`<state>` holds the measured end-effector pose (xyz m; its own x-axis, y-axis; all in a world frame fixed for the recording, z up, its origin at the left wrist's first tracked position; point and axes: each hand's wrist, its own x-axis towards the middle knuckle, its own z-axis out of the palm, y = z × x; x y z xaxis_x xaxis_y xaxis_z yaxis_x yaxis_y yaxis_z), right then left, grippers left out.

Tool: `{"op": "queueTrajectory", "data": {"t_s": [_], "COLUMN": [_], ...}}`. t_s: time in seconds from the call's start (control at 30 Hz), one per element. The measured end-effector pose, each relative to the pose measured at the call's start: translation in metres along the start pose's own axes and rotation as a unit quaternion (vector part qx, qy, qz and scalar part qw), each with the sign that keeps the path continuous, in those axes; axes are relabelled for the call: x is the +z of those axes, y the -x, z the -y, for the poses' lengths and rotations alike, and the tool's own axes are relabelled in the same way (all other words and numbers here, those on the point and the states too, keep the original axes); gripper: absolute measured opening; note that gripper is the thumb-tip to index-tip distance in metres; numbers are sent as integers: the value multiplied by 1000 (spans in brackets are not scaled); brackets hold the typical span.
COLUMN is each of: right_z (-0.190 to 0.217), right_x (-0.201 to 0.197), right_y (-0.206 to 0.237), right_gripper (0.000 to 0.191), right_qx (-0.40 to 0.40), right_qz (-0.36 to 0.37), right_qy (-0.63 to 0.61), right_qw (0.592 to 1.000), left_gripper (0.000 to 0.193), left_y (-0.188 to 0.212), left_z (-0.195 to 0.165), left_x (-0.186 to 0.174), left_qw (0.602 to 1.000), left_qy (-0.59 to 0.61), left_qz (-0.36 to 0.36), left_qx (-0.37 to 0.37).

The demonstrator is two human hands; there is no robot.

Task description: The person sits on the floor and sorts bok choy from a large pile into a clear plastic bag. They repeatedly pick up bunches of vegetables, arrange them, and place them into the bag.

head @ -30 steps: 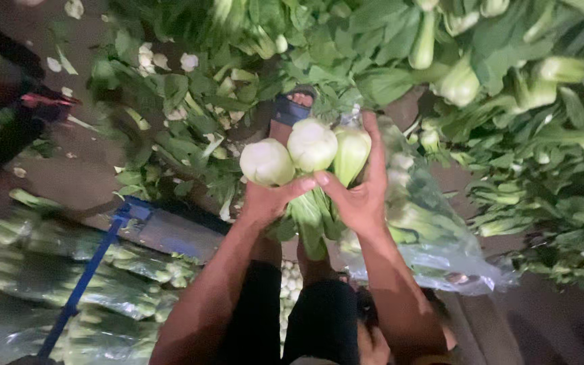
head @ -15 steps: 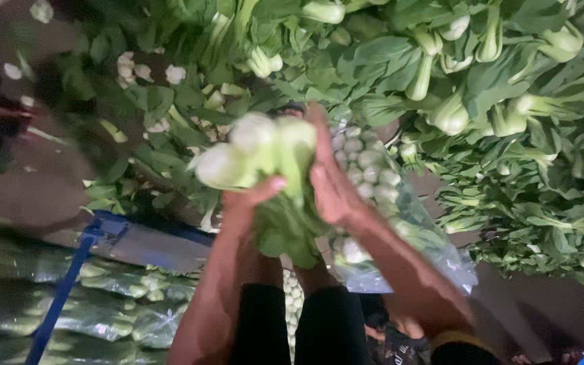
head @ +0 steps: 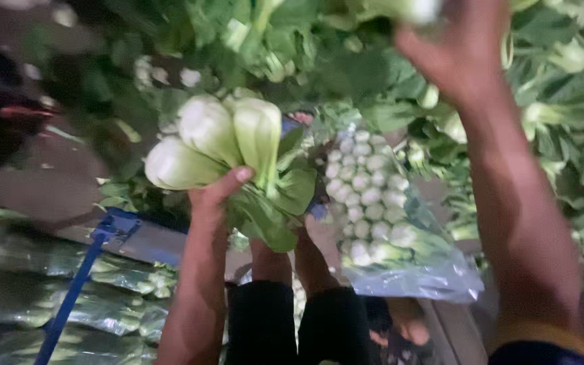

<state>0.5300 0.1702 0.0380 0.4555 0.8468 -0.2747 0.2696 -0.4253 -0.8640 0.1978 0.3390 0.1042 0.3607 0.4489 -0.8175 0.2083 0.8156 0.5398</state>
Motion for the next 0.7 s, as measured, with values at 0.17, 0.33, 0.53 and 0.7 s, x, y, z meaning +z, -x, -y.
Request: {"op": "queueTrajectory", "data": {"t_s": [0.17, 0.33, 0.53, 0.7], "right_z": [89, 118, 107, 105], "right_x": [-6, 81, 119, 127], "right_y": [89, 130, 151, 160], "right_gripper": [70, 53, 60, 63], "right_qx": [62, 178, 225, 265], "right_qz": [-279, -281, -269, -210], "right_qy": [-248, -78, -300, -340], "right_qw": [926, 940, 887, 877], "left_gripper": [81, 79, 81, 77], "left_y": [9, 30, 56, 84], "left_z": [10, 88, 137, 118], "left_x": [17, 51, 43, 54], "left_qw": [999, 991, 992, 987], "left_qy": [-24, -83, -83, -136], "left_qz": [-41, 63, 0, 9], "left_qx": [7, 85, -99, -84]}}
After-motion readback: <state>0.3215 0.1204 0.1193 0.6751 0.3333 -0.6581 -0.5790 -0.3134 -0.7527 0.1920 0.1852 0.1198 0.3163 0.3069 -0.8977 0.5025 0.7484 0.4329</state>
